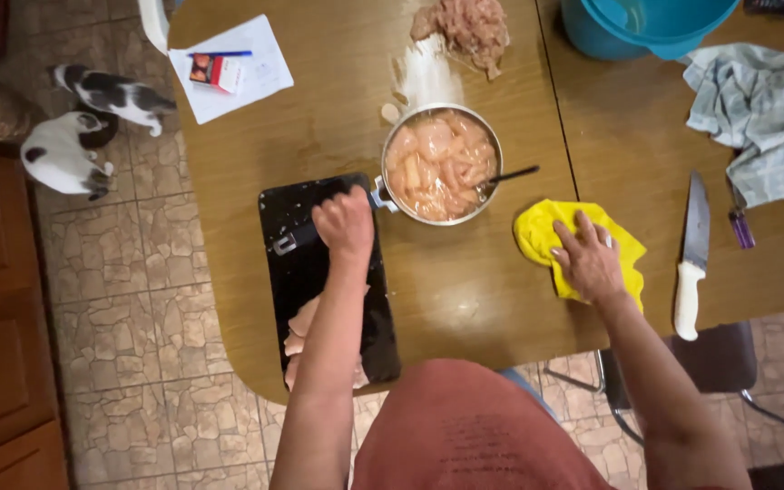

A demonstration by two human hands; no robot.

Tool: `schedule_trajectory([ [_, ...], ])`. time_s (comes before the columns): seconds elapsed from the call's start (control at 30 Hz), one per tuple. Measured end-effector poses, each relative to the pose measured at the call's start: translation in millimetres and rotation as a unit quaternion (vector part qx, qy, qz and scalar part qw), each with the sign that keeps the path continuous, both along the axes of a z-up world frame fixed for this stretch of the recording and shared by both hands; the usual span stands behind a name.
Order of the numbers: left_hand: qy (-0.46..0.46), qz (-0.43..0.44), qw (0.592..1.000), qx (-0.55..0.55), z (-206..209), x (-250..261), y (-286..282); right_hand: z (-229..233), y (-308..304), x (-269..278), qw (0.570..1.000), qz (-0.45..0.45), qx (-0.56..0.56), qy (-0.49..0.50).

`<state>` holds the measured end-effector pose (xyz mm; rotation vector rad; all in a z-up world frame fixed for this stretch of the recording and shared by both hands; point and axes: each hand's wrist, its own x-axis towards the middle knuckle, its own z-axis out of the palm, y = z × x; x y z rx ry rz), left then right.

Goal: A person slices chicken breasts on a cutting board, wipes the table with a yellow cloth, and moves a large wooden tray onto the table.

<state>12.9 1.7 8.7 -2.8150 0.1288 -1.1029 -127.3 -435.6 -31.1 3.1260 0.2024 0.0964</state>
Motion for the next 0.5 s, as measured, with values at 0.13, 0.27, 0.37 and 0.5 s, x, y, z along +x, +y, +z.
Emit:
schedule_trajectory([
  [0.13, 0.039, 0.011, 0.999, -0.018, -14, 30, 2, -9, 12, 14, 0.999, 0.007, 0.001, -0.05],
  [0.27, 0.176, 0.056, 0.982, -0.033, -34, 47, 2, -15, 27, 21, 0.99, -0.014, -0.018, -0.139],
  [0.37, 0.214, 0.067, 0.974, -0.041, -23, 59, -3, -43, 31, 38, 0.977, -0.062, -0.023, -0.204],
  [0.5, 0.292, 0.09, 0.95, -0.064, -35, 76, -3, -156, 4, 57, 0.969, -0.11, 0.021, -0.22],
])
